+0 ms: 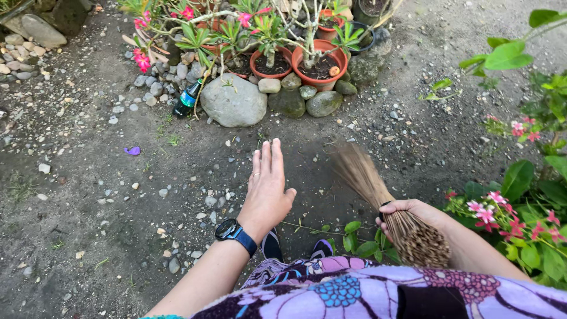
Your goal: The person sweeps a garden path using a traditional straw broom, moving debris and fallen leaves along the dirt and gravel surface. The person walks forward while sweeping, clearing the path between potted plants and garden beds.
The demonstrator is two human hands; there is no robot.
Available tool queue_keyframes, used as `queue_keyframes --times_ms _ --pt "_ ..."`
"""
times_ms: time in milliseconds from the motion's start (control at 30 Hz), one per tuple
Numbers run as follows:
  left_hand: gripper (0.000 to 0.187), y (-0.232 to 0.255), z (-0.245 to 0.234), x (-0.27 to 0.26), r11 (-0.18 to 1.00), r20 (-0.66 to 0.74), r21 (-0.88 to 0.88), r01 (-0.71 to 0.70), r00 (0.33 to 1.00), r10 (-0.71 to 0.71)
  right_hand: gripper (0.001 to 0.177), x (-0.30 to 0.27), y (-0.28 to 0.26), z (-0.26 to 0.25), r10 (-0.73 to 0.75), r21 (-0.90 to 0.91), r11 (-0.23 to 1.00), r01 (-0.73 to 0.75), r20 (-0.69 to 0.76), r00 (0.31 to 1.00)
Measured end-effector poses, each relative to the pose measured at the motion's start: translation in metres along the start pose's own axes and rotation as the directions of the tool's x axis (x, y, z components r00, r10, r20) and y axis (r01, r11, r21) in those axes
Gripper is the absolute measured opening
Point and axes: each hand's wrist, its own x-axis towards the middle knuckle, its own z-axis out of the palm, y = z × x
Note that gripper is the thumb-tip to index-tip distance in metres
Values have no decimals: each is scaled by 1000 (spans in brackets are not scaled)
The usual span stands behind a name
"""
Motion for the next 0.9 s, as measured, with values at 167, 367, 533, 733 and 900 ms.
queue_keyframes --times_ms 167,367,533,733,900 --pt "110 -23 -19 17 1000 -10 -9 -20 1000 20 20 73 5 46 51 88 995 -51 0 999" --pt "111 -61 -41 31 999 24 9 -31 999 31 19 94 0 120 261 -26 965 -260 153 953" --pt "110 -88 -56 46 999 50 11 -34 998 33 26 30 -17 134 213 34 970 -239 345 914" --pt "110 -97 -61 75 994 83 -46 -99 991 102 38 -19 -48 111 105 198 966 -168 293 950" --pt "110 -94 -57 97 989 83 -75 -131 987 137 37 14 -88 52 -102 197 976 94 27 994"
